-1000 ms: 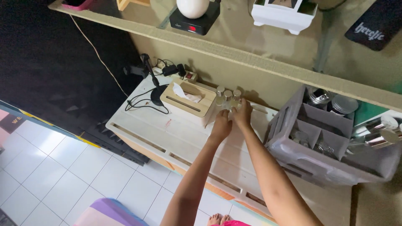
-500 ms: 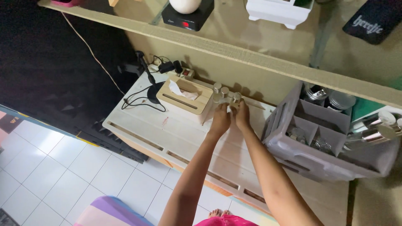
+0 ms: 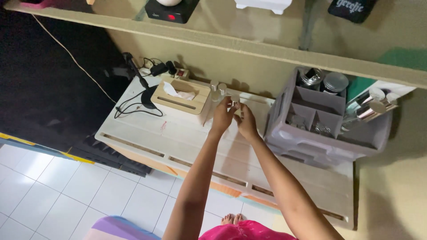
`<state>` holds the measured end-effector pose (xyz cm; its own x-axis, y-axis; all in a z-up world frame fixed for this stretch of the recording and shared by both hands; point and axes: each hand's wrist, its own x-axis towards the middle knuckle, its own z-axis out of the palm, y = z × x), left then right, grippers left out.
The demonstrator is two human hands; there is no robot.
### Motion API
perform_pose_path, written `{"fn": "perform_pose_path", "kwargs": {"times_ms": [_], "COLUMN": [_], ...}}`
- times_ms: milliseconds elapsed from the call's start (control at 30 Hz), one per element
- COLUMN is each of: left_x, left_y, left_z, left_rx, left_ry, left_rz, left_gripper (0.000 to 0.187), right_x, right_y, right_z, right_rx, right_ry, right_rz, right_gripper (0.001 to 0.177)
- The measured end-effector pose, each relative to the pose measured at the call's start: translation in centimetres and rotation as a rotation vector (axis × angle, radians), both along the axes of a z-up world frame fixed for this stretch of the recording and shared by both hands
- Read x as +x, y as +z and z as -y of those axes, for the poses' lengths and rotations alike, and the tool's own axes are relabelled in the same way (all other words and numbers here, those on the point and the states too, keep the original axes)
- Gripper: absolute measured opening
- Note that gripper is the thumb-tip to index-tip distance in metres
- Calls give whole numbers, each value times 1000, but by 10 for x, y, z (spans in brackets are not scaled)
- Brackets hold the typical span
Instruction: The person picks up small cosmetic bottles and a box from a white cabinet and places them into a gray compartmentalized organizer. The person handles the items one at a time and arranges them in the organizer's compartments.
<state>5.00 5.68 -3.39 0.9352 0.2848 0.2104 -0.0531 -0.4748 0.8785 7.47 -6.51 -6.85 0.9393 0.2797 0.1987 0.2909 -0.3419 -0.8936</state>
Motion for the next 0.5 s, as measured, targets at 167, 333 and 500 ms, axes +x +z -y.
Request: {"fn": "perform_pose_path", "kwargs": {"times_ms": [167, 333, 500], "left_x": [-26, -69, -74], "left_y": [58, 145, 172], "left_z": [3, 20, 32], "left_rx": [78, 14, -70], "left_ry": [1, -57, -35], "left_rz": [36, 149, 206], "left_gripper": [43, 48, 45], "right_x": [-31, -50, -58], "right_y": [26, 69, 112], "right_z": [1, 6, 21], "right_rx": [135, 197, 185], "right_ry": [-10, -46, -78], "right_rz": [38, 170, 325], "right_gripper": [56, 57, 51]}}
